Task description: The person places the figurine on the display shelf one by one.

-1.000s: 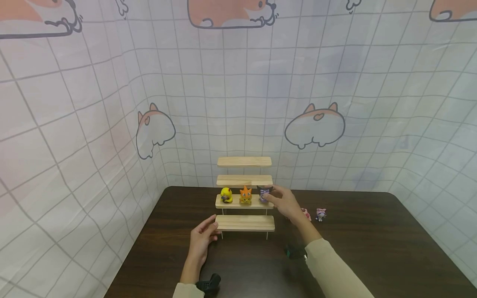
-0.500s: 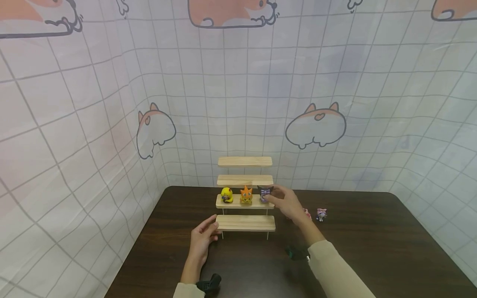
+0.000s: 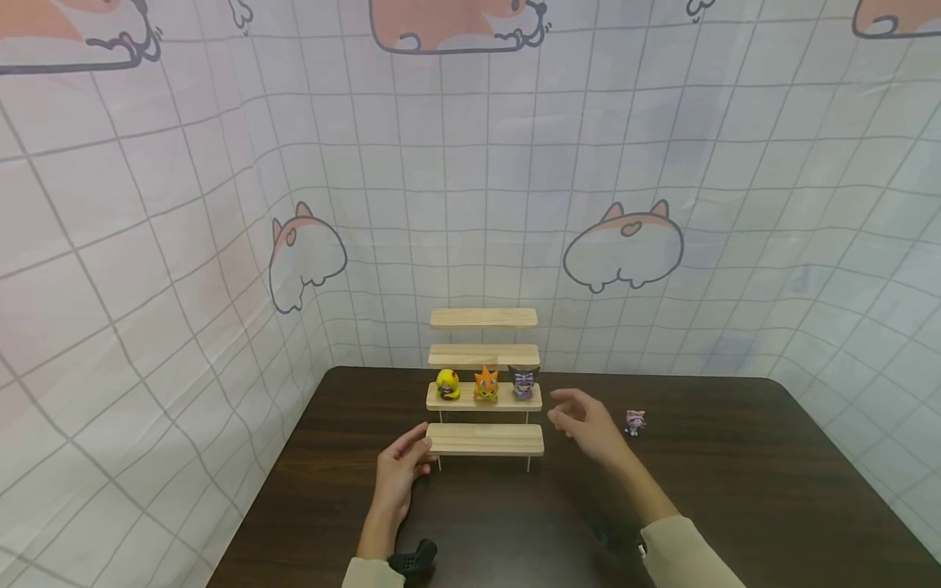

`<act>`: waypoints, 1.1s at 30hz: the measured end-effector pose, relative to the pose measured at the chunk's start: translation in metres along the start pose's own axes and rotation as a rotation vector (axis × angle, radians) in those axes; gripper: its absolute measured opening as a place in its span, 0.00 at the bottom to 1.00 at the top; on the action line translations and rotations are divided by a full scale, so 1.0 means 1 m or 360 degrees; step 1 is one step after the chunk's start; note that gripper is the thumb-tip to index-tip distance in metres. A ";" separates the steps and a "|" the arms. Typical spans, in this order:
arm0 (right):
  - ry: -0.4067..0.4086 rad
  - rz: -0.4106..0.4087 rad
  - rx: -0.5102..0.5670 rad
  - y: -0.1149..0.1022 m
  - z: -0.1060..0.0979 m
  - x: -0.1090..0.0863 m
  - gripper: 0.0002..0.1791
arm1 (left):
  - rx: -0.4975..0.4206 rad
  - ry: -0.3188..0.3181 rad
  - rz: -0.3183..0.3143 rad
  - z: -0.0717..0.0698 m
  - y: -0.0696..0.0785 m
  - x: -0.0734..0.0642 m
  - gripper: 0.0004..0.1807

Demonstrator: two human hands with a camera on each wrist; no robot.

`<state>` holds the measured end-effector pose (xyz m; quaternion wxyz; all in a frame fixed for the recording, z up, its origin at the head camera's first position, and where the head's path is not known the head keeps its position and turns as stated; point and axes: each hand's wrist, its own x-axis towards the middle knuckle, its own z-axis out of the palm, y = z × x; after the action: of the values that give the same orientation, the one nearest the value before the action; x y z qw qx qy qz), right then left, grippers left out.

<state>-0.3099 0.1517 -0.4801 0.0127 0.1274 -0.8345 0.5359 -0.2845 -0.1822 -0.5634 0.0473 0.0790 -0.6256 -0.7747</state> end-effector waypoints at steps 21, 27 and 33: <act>-0.0214 0.0052 -0.0041 0.057 -0.050 -0.068 0.23 | 0.0020 0.0032 0.0009 0.000 0.002 0.002 0.24; -0.0114 0.0188 -0.0049 0.072 -0.064 -0.074 0.23 | 0.0018 0.0033 0.0000 0.001 0.002 0.002 0.24; 0.0021 0.0337 -0.0043 0.084 -0.074 -0.075 0.25 | 0.0013 0.0028 0.0001 0.000 0.000 0.001 0.24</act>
<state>-0.2651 0.2662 -0.5348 -0.0366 0.0348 -0.8504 0.5237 -0.2860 -0.1820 -0.5635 0.0527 0.0859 -0.6285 -0.7713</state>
